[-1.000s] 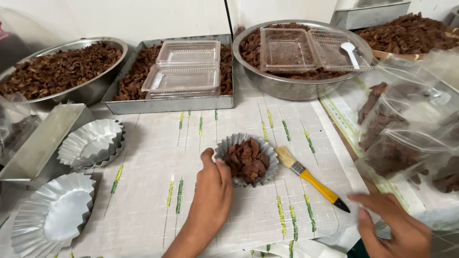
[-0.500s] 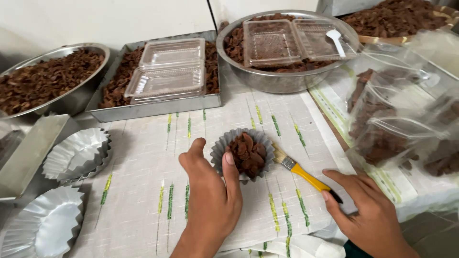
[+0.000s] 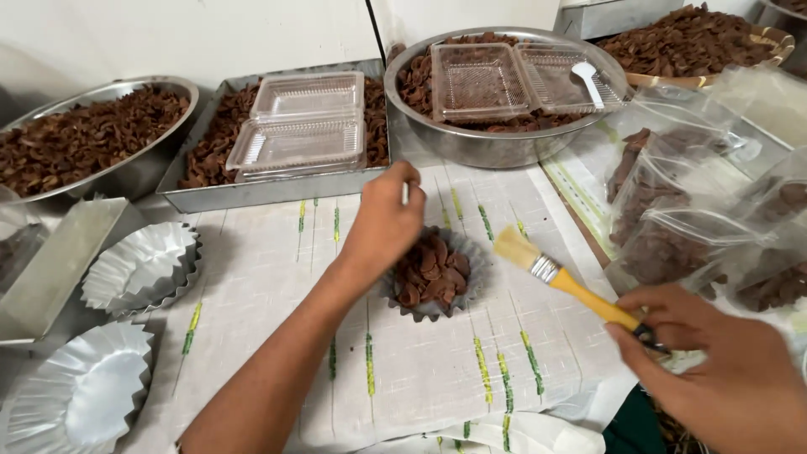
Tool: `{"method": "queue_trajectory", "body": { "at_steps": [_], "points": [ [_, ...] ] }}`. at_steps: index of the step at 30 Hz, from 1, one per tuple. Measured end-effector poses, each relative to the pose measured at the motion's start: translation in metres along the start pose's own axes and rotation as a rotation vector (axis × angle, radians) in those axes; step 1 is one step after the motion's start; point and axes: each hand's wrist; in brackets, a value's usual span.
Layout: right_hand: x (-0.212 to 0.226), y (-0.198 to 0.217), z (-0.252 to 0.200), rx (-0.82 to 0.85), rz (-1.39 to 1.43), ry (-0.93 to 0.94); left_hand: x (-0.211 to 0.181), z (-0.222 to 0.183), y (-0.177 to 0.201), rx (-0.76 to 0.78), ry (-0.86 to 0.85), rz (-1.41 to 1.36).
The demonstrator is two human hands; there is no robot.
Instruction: Packing dried organic materials into small foil molds and plastic bags using a spoon.
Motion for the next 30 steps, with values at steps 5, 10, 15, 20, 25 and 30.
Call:
{"method": "queue_trajectory", "body": {
  "at_steps": [5,10,15,20,25,30],
  "points": [
    [0.005,0.029,0.02,-0.334,-0.124,0.549,0.05,0.025,-0.007,-0.076,0.053,-0.047],
    [0.079,0.05,0.061,-0.357,-0.061,0.745,0.052,0.012,0.004,0.097,0.099,-0.075],
    [0.148,0.043,0.131,-0.165,-0.156,0.717,0.073,0.02,0.011,0.375,0.11,-0.262],
    [0.177,0.017,0.198,-0.165,-0.252,0.818,0.078,0.017,0.008,0.588,0.231,-0.346],
    [0.201,0.043,0.182,0.003,-0.179,0.657,0.068,0.017,0.008,0.631,0.213,-0.259],
    [0.172,0.057,0.232,-0.028,-0.381,0.449,0.08,0.025,0.0,0.466,0.14,-0.448]
  ]
}}
Point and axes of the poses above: each hand's wrist, its own z-axis towards the middle knuckle, its own y-axis out of the back of the hand, x = y × z, and after that the axes turned 15 degrees about y, right-handed
